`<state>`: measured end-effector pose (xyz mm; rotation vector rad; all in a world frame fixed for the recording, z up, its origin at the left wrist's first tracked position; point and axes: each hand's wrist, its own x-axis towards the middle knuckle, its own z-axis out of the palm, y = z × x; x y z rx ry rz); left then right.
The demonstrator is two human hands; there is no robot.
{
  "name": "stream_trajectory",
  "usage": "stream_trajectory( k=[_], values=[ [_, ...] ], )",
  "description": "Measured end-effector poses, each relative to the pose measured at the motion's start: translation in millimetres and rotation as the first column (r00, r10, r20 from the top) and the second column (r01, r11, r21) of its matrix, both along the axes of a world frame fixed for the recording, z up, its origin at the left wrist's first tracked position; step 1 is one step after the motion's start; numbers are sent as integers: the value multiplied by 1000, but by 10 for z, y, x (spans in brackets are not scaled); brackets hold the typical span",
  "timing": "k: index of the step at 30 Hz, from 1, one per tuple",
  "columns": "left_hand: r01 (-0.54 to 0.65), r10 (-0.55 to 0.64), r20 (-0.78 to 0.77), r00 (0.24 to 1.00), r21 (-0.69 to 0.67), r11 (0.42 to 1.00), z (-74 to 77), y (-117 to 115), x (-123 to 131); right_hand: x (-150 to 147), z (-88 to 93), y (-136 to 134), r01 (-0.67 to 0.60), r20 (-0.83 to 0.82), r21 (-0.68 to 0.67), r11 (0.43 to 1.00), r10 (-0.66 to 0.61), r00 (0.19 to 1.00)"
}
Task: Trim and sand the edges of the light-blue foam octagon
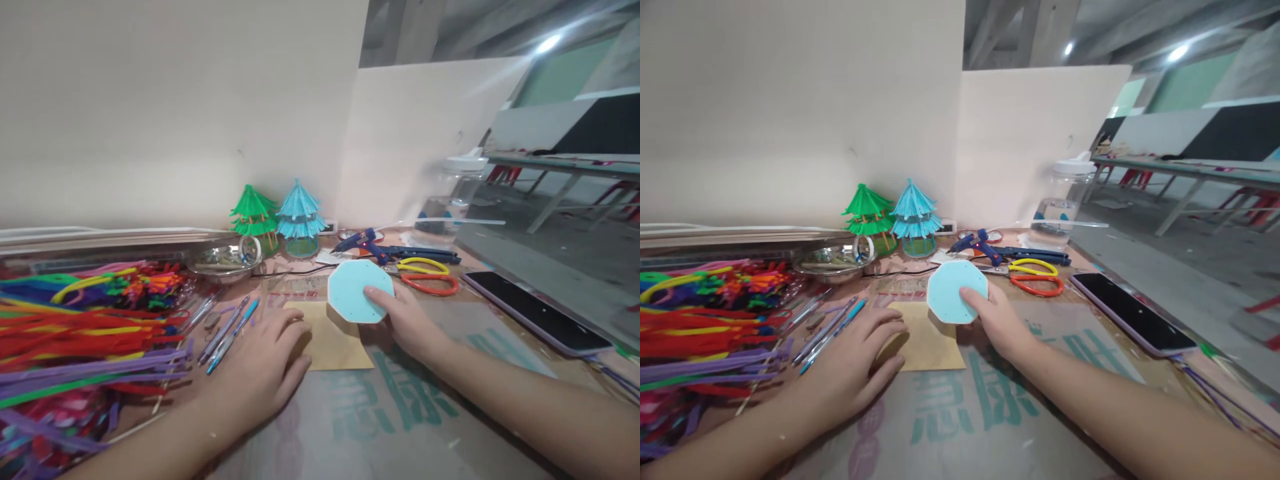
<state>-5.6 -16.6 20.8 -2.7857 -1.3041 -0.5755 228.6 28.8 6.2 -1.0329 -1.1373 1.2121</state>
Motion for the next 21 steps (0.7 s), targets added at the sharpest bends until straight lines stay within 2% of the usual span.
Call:
stream_trajectory(
  k=[4,8,11,15,17,21],
  values=[
    [11,-14,-47,999,-60,998,-34,-1,44,30,-51,38,-9,73,-9,1000,10,997],
    [49,-55,-45,997,-122,991,0,-6,65,61,-47,61,49,217,-4,999,-47,975],
    [44,-47,-30,998,-115,992,27,-2,85,76,-62,69,61,309,74,995,-81,948],
    [47,-58,-131,990,-86,995,40,-3,136,63,-101,26,-8,535,255,967,-134,834],
    [35,-46,-175,983,-60,998,32,-9,154,49,-109,-3,-59,603,289,955,-134,786],
    [45,-50,-223,974,-24,999,9,-22,159,36,-96,-33,-127,656,316,940,-120,745]
  ],
)
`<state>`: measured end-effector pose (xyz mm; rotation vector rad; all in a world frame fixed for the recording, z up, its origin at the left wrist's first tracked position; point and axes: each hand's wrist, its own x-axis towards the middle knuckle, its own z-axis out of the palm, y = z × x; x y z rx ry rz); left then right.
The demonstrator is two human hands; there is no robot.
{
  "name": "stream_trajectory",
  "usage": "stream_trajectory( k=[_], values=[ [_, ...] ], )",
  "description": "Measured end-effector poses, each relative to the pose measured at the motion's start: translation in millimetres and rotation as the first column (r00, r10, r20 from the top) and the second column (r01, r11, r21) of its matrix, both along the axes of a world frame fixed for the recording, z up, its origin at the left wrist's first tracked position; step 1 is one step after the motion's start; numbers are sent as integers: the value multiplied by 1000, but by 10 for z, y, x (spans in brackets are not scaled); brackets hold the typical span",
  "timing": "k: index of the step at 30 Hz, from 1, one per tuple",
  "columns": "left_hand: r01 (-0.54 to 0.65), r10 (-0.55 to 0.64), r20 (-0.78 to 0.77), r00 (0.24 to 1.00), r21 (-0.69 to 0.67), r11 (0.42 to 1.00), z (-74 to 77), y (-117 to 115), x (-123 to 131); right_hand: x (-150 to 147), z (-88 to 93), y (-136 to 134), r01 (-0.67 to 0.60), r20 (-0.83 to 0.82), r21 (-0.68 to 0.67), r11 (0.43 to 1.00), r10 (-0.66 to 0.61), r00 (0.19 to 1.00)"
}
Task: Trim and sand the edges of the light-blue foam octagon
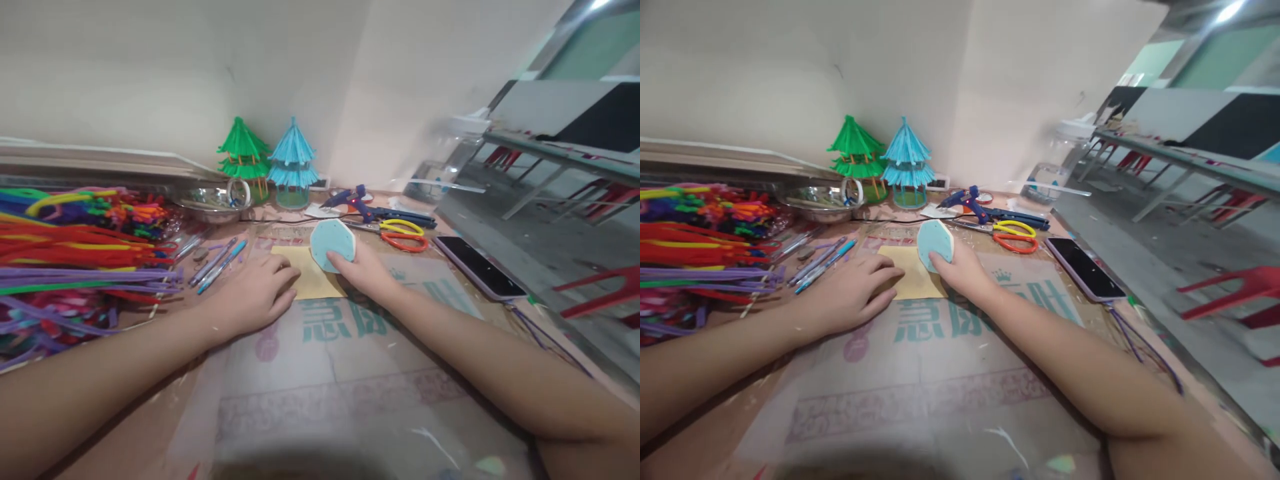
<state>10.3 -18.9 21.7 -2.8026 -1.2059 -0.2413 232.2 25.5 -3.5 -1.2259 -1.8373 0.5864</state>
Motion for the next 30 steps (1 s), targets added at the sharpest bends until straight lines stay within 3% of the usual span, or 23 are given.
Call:
stream_trajectory(
  k=[3,8,12,17,22,26,30],
  values=[
    [-7,7,13,1000,2,1000,1,3,-6,9,15,3,-8,-40,13,1000,8,999],
    [22,-21,89,996,-10,1000,8,43,-26,15,36,24,-38,-289,-10,999,33,957],
    [34,-32,155,987,-15,999,-11,60,-61,-11,39,28,-75,-307,-54,996,55,950],
    [21,-17,159,987,-25,999,-36,60,-69,-9,5,14,7,-165,62,998,3,986],
    [31,-29,139,990,-14,999,-52,61,-40,-23,-5,-36,-33,87,140,990,21,996],
    [61,-50,192,980,-48,997,-74,76,-33,-50,10,-51,-72,137,135,988,53,989],
    [66,-55,152,987,-68,996,-70,97,-37,-55,19,-39,-46,171,40,998,38,985]
  ],
)
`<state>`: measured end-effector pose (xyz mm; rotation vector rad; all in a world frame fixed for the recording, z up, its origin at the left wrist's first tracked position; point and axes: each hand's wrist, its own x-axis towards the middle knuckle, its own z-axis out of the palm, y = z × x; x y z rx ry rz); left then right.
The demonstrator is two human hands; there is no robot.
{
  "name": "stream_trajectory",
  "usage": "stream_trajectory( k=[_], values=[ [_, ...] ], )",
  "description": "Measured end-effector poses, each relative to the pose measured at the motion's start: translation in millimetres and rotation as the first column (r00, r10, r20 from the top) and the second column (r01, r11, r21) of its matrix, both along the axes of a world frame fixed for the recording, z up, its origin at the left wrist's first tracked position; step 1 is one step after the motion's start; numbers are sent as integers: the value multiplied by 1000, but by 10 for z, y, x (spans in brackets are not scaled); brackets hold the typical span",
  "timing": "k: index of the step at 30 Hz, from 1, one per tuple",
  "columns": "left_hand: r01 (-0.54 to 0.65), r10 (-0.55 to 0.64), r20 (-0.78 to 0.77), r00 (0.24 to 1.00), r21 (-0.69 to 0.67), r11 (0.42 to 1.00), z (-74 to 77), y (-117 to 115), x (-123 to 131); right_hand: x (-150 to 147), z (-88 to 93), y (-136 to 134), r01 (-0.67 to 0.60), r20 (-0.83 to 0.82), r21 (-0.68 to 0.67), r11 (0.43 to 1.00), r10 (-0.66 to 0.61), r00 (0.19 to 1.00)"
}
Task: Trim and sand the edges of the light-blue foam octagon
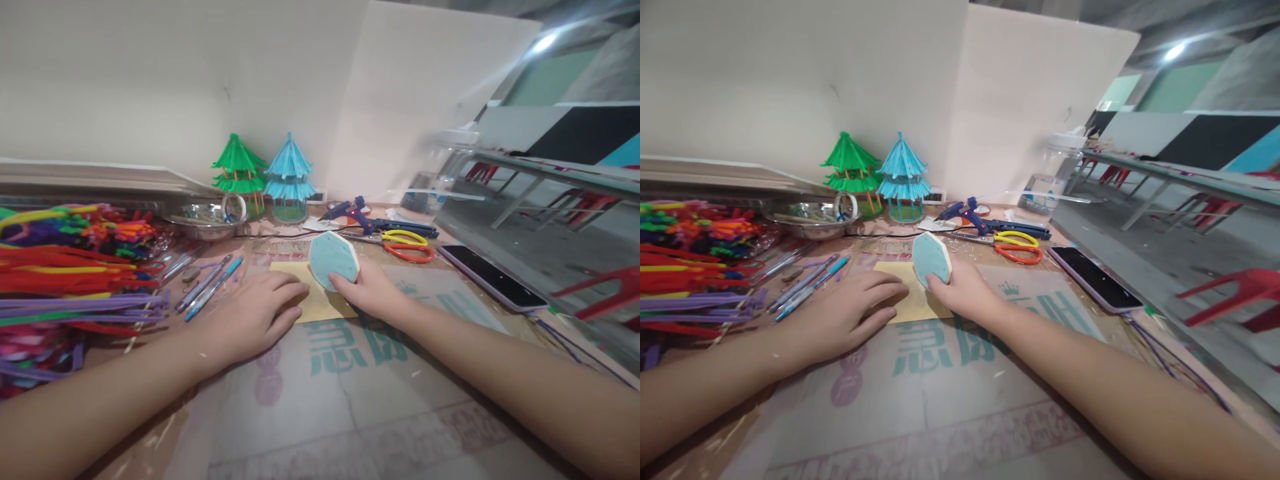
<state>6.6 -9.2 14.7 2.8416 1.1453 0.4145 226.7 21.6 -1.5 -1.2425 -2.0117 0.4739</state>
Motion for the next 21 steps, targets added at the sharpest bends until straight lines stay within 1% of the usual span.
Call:
stream_trajectory(
  k=[3,7,10,13,16,18,21],
  values=[
    [13,-13,-17,1000,11,1000,-1,6,-2,2,-12,-3,19,38,-52,998,-17,999],
    [-24,25,-21,999,15,1000,-21,4,4,-12,-11,-12,37,113,6,999,-37,993],
    [-47,48,-28,998,33,998,-38,19,11,-25,51,-48,20,171,20,1000,-23,985],
    [-17,19,-59,998,34,999,-47,43,16,-13,140,-150,5,247,-24,1000,1,969],
    [-7,8,-74,997,19,1000,-52,56,19,-2,168,-229,-28,300,6,1000,24,954],
    [-7,8,-73,997,17,1000,-59,57,22,-29,126,-190,-39,327,57,998,18,945],
    [-10,12,-82,997,24,1000,-70,55,26,-118,33,-12,-8,322,101,995,-25,946]
  ],
)
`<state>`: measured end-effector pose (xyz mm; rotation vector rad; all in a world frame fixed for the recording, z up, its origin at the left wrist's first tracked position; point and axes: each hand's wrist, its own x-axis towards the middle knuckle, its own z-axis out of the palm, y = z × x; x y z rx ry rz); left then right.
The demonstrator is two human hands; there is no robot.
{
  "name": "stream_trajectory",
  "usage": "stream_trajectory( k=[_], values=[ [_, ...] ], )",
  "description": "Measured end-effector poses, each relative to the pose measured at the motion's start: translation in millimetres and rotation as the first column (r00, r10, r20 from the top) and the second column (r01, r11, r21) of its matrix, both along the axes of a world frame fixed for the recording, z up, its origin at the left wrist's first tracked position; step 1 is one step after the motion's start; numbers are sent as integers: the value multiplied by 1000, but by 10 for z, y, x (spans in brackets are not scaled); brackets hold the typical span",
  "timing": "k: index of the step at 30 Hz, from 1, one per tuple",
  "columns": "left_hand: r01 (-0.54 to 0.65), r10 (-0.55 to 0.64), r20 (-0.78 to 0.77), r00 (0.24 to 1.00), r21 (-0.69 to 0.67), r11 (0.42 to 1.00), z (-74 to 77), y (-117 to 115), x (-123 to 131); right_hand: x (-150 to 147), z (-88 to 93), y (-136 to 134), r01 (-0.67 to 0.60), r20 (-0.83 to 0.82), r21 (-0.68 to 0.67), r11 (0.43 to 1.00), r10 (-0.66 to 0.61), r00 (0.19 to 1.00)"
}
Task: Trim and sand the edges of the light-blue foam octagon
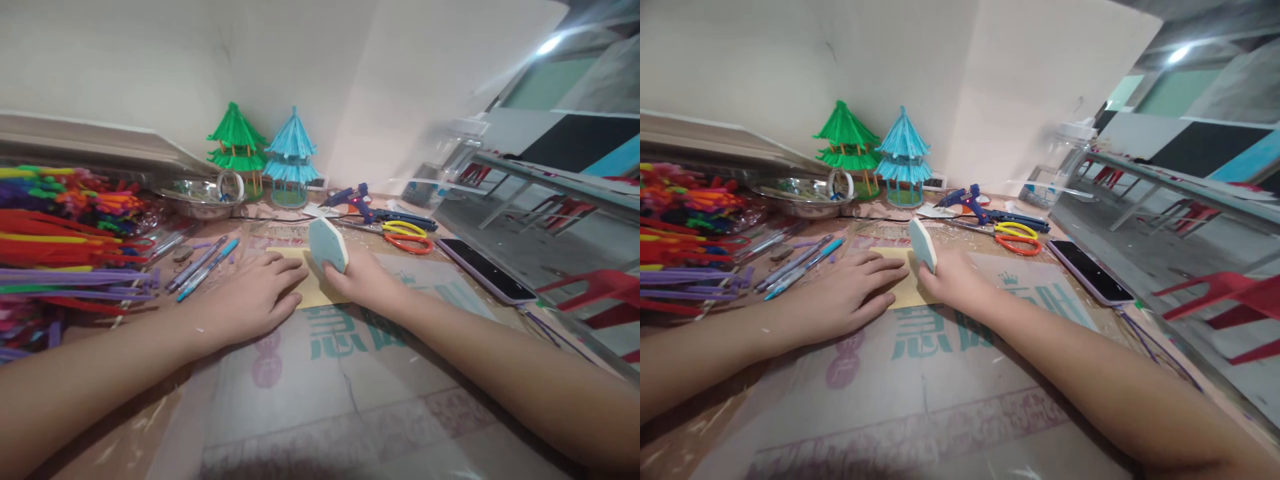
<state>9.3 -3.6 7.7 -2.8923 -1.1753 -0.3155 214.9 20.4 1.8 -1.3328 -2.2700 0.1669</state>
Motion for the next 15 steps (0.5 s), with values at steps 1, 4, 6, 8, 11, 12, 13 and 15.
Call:
stream_trajectory(
  k=[1,4,6,8,11,12,13,15],
  values=[
    [-2,2,-5,1000,-1,1000,-3,-1,1,-28,-15,56,14,-19,4,1000,-13,1000],
    [-3,2,-19,1000,-8,1000,-10,-3,1,-41,37,79,13,-67,-30,999,-15,998],
    [-2,2,-19,1000,-2,1000,-14,-1,-2,14,124,-37,-28,-48,-105,994,23,999],
    [0,0,-15,1000,6,1000,-20,3,-5,78,193,-173,-59,-19,-171,984,56,998],
    [16,-16,-3,1000,19,1000,-23,7,-3,85,182,-207,-35,-5,-164,986,35,999],
    [24,-24,-2,1000,25,999,-23,7,0,55,151,-158,-6,-1,-140,990,6,1000],
    [29,-29,-4,1000,29,999,-21,5,5,14,115,-90,23,2,-119,993,-23,1000],
    [25,-24,-13,1000,33,999,-18,-4,17,-71,56,51,74,-22,-80,994,-76,997]
  ],
)
